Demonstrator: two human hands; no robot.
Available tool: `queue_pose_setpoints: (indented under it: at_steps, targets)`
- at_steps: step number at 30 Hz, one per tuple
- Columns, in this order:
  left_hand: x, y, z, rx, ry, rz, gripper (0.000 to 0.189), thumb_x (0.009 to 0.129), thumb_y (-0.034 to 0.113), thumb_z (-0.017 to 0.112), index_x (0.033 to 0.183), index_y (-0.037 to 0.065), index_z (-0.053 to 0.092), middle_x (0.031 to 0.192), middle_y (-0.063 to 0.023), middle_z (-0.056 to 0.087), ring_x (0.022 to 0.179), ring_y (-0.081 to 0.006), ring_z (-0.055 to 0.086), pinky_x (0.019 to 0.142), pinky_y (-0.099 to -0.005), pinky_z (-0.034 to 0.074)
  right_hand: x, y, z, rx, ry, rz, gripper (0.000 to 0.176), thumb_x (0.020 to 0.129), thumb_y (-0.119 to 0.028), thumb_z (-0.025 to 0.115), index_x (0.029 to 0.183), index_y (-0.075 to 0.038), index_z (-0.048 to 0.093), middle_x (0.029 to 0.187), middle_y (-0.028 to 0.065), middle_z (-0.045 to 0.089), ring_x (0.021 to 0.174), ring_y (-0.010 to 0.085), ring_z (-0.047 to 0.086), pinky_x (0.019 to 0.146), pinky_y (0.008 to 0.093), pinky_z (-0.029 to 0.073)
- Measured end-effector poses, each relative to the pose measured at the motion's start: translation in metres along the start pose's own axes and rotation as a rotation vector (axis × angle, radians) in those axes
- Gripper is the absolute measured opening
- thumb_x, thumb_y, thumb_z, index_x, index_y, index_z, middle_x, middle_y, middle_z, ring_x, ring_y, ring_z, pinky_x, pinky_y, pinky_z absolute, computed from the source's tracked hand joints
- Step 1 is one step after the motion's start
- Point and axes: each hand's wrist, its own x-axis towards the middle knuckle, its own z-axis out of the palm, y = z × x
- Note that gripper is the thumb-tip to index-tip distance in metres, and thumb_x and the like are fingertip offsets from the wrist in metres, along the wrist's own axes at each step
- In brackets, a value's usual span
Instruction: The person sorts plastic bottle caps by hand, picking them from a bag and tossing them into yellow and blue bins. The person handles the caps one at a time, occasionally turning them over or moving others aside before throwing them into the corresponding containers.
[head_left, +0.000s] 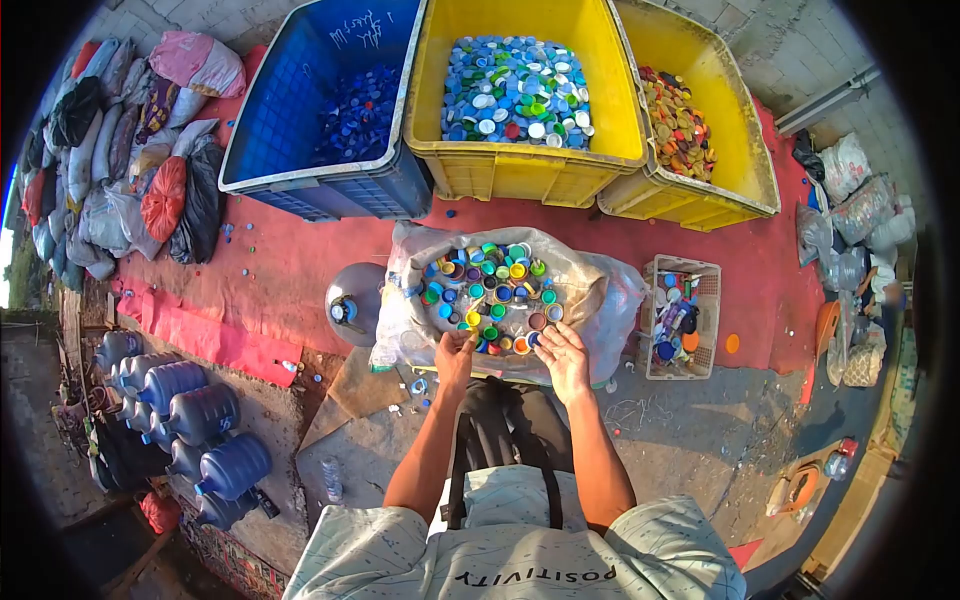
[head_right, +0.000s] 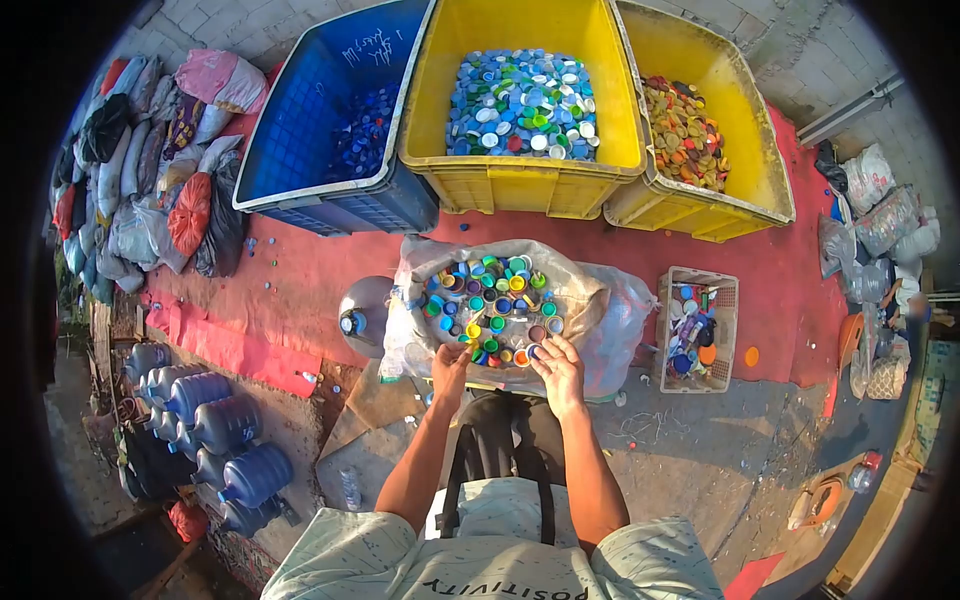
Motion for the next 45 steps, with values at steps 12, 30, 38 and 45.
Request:
queue_pose_setpoints:
  at_steps: [12,30,38,45]
  targets:
    - [0.049,-0.015,0.041,0.777,0.110,0.459,0.047,0.074,0.018,0.073,0.115,0.006,0.055,0.103,-0.0099,0.064,0.091,-0.0306,0.053,0.079,-0.0430,0.038,-0.004,0.013,-0.015,-0.192,-0.026,0.058,0.051,0.082,-0.007,0.051,0.131,-0.002,0.043,0.119,0.0136,0.058,0.103,0.0232,0.060,0.089,0.0381,0.049]
    - [-0.035,-0.027,-0.002,-0.963,-0.076,-0.436,0.015,0.083,0.003,0.053,0.097,0.005,0.056,0.085,-0.0026,0.055,0.075,-0.0147,0.057,0.072,-0.0322,0.051,0.067,0.026,0.067,-0.858,0.048,-0.219,0.020,0.081,-0.013,0.071,0.093,-0.005,0.057,0.068,0.0010,0.056,0.062,0.0105,0.053,0.061,0.0296,0.045]
    - [-0.040,-0.019,-0.014,-0.717,0.035,-0.599,0.018,0.090,0.027,0.065,0.089,0.011,0.057,0.072,0.0042,0.054,0.063,-0.0083,0.053,0.055,-0.0253,0.049,0.117,0.047,0.099,-1.704,0.054,-0.765,0.036,0.074,-0.022,0.075,0.102,-0.006,0.059,0.094,0.0144,0.067,0.098,0.0342,0.056,0.084,0.0454,0.043]
    - [-0.035,-0.017,-0.012,-0.589,0.033,-0.476,0.012,0.087,0.013,0.069,0.096,0.012,0.062,0.071,0.0061,0.054,0.060,-0.0040,0.050,0.054,-0.0224,0.045,0.120,0.054,0.102,-1.798,0.017,-0.718,0.039,0.074,-0.022,0.076,0.105,-0.008,0.059,0.098,0.0100,0.068,0.098,0.0304,0.057,0.083,0.0453,0.042]
